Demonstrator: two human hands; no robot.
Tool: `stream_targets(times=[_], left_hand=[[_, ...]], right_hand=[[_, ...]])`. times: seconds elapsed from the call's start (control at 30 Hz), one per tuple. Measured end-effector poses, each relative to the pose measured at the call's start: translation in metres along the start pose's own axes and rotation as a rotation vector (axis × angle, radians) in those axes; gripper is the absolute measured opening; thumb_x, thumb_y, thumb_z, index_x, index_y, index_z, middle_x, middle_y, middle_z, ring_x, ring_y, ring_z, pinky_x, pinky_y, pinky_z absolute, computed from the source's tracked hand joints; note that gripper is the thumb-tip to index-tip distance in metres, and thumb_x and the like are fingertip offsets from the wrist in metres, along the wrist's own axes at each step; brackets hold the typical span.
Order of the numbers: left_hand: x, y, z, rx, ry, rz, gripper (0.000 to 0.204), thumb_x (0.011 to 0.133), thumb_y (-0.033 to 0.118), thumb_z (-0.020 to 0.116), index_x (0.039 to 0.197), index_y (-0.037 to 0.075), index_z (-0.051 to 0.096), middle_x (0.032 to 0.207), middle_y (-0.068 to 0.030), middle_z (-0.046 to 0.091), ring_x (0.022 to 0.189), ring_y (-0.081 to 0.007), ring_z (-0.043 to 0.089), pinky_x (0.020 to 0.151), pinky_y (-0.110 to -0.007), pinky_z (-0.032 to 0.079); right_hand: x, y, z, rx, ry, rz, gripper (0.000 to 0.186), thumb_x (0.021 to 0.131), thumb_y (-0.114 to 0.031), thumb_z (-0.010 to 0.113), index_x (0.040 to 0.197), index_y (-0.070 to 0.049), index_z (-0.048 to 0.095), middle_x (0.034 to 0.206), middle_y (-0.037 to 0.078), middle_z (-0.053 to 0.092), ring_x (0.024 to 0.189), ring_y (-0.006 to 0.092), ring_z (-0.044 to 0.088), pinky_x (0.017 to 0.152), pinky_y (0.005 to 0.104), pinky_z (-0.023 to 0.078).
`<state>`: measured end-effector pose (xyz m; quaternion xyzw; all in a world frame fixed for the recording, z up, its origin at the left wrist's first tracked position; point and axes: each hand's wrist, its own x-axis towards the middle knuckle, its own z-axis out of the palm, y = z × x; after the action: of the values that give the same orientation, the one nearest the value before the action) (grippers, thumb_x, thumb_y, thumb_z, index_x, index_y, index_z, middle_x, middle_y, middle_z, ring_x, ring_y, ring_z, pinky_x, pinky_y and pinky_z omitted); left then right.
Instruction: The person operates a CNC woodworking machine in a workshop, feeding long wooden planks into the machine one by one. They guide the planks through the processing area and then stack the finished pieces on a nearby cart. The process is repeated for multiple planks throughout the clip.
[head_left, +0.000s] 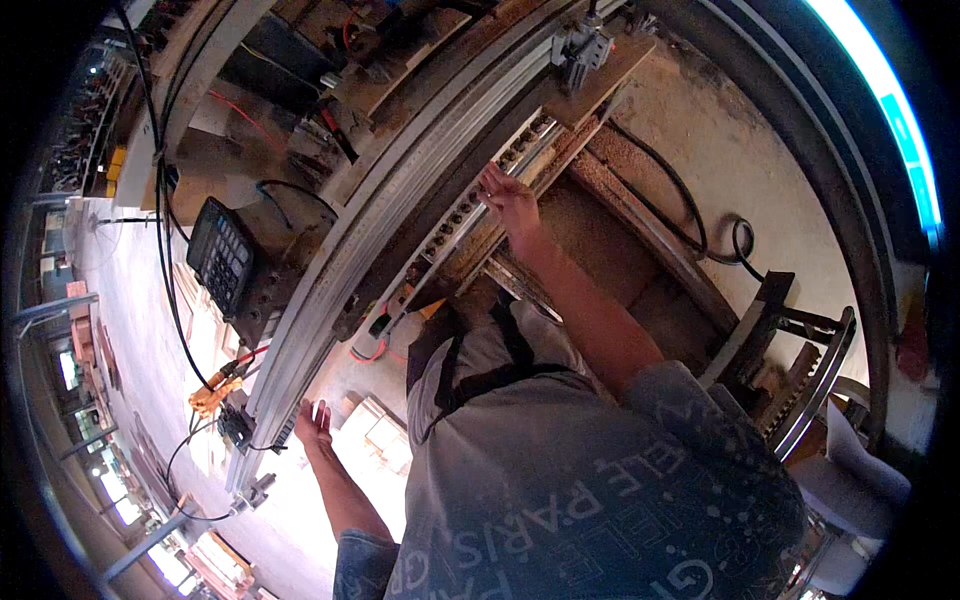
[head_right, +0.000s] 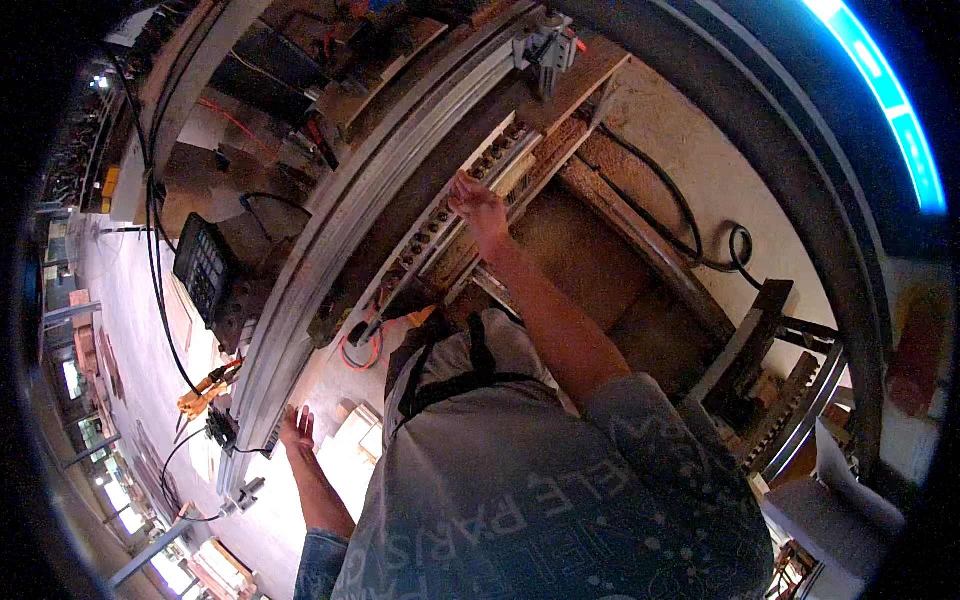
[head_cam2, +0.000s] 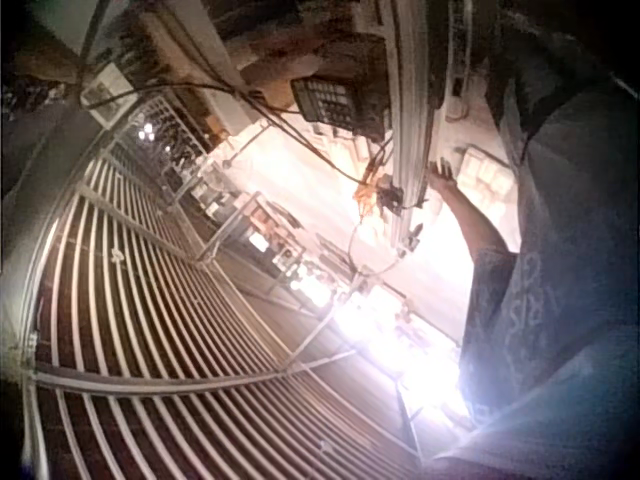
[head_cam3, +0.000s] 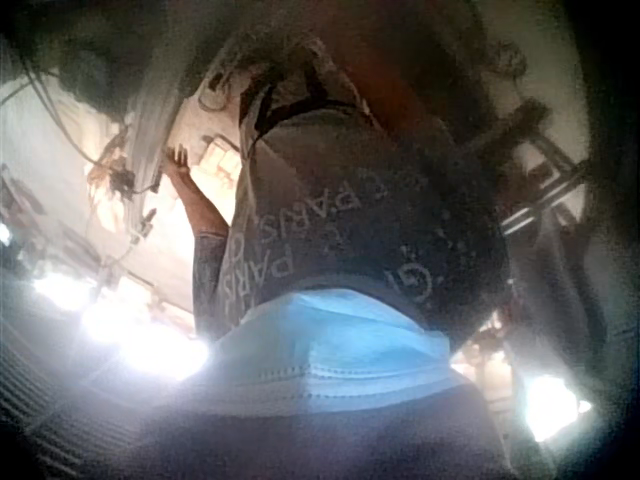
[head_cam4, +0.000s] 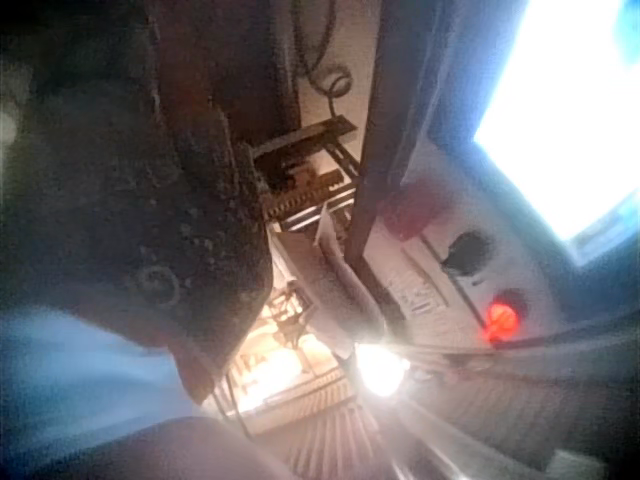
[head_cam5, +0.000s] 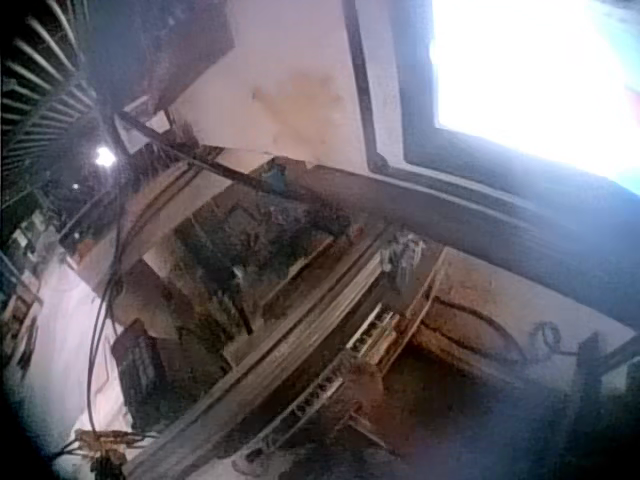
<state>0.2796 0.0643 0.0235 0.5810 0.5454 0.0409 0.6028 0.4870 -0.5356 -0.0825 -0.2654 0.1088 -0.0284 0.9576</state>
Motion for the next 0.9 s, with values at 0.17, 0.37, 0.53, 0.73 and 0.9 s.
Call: stream_targets(times=[0.17, 0.37, 0.53, 0.73, 0.9], left_hand=[[0.009, 0.008, -0.001, 0.147, -0.082, 0.042, 0.038, 0.093, 0.026, 0.063, 0.127, 0.01, 0.056, 0.114, -0.0058, 0.064, 0.105, -0.0245, 0.063, 0.077, -0.041, 0.057], [0.022, 0.004, -0.02, 0.528, -0.147, 0.494, 0.029, 0.093, 0.022, 0.06, 0.118, 0.008, 0.065, 0.107, -0.0081, 0.069, 0.101, -0.0196, 0.064, 0.081, -0.039, 0.052], [-0.016, 0.029, 0.004, 1.023, -0.257, 0.835, 0.033, 0.082, 0.021, 0.068, 0.111, 0.004, 0.066, 0.106, -0.0153, 0.069, 0.1, -0.0308, 0.066, 0.088, -0.038, 0.05], [0.024, 0.004, -0.017, 1.287, -0.029, 1.208, 0.045, 0.075, 0.032, 0.077, 0.11, 0.007, 0.063, 0.105, -0.0184, 0.066, 0.099, -0.0398, 0.063, 0.083, -0.049, 0.051], [0.02, 0.007, -0.023, 1.39, -0.021, 1.192, 0.045, 0.075, 0.029, 0.077, 0.112, 0.008, 0.062, 0.107, -0.0175, 0.066, 0.099, -0.0395, 0.063, 0.083, -0.049, 0.051]], right_hand=[[-0.013, -0.032, 0.003, -0.049, -0.018, 0.145, 0.068, 0.082, -0.006, 0.064, 0.145, 0.003, 0.039, 0.15, 0.016, 0.039, 0.139, 0.0314, 0.039, 0.116, 0.0442, 0.036], [-0.076, 0.002, -0.081, -0.095, 0.44, 0.161, 0.036, 0.087, -0.006, 0.06, 0.12, 0.006, 0.057, 0.118, 0.018, 0.064, 0.106, 0.0301, 0.064, 0.099, 0.0399, 0.051], [-0.208, 0.029, -0.211, -1.28, 0.333, 0.41, 0.027, 0.087, -0.014, 0.06, 0.111, 0.0, 0.06, 0.106, 0.016, 0.065, 0.097, 0.0313, 0.065, 0.089, 0.043, 0.051], [-0.329, 0.044, -0.229, -2.147, -0.369, 0.587, 0.02, 0.088, -0.023, 0.06, 0.099, -0.007, 0.063, 0.092, 0.015, 0.065, 0.087, 0.0328, 0.065, 0.077, 0.0467, 0.052], [-0.322, 0.066, -0.186, -2.391, -0.746, 0.269, 0.019, 0.088, -0.031, 0.06, 0.089, -0.013, 0.066, 0.081, 0.013, 0.065, 0.078, 0.034, 0.066, 0.067, 0.0498, 0.052]])
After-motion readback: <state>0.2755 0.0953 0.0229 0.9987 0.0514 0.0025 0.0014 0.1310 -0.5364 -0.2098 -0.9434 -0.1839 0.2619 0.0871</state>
